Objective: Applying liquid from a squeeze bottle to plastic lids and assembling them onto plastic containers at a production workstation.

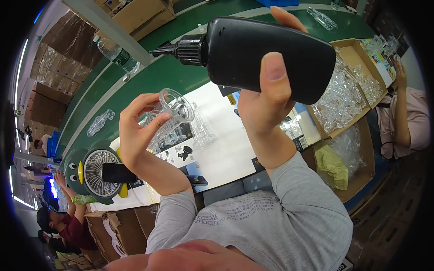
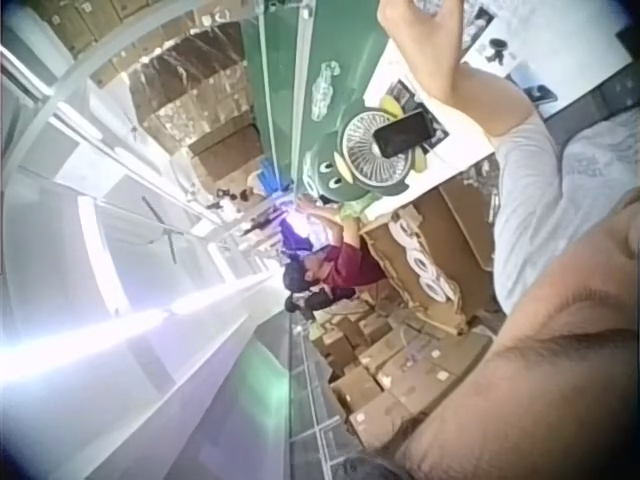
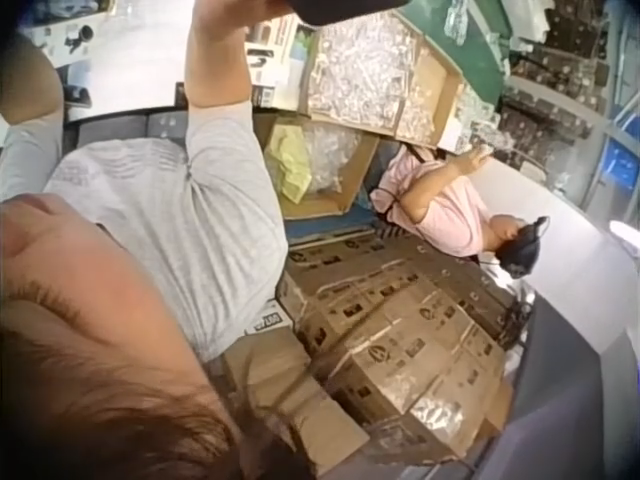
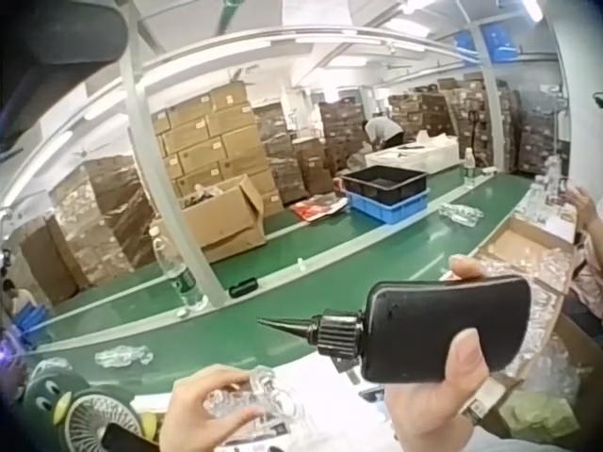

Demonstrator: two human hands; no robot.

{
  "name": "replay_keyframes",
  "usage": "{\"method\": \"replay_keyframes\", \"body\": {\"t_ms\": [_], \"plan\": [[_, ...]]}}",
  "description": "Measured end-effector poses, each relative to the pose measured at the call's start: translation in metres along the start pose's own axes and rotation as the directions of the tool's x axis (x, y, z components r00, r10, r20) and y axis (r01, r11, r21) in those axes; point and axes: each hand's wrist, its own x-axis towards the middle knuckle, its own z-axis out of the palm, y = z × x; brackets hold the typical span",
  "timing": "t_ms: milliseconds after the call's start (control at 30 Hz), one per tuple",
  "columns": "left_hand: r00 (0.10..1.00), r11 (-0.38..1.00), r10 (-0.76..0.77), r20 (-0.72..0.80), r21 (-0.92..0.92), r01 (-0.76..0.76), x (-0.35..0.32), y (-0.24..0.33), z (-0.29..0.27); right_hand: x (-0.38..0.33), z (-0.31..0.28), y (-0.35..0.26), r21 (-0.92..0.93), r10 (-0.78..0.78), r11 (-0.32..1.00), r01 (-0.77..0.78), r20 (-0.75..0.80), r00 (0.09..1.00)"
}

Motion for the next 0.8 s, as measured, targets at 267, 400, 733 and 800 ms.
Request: {"method": "replay_keyframes", "body": {"t_ms": [267, 400, 733, 800], "plan": [[0.980, 0.981, -0.173, -0.101, -0.105, 0.163, -0.001, 0.001, -0.005, 0.000, 0.004, 0.006, -0.149, 0.122, 0.984, -0.099, 0.154, 0.981], [0.973, 0.991, -0.113, -0.202, -0.095, 0.095, -0.003, 0.000, -0.010, -0.003, 0.007, 0.009, -0.090, 0.200, 0.978, -0.187, 0.163, 0.966], [0.852, 0.965, -0.098, -0.514, -0.259, -0.046, -0.003, -0.008, -0.019, 0.004, 0.009, 0.029, -0.197, 0.300, 0.945, -0.262, 0.197, 0.933], [0.851, 0.971, -0.081, -0.519, -0.233, -0.049, -0.004, -0.006, -0.019, 0.002, 0.000, 0.045, -0.243, 0.331, 0.930, -0.276, 0.223, 0.917]]}}
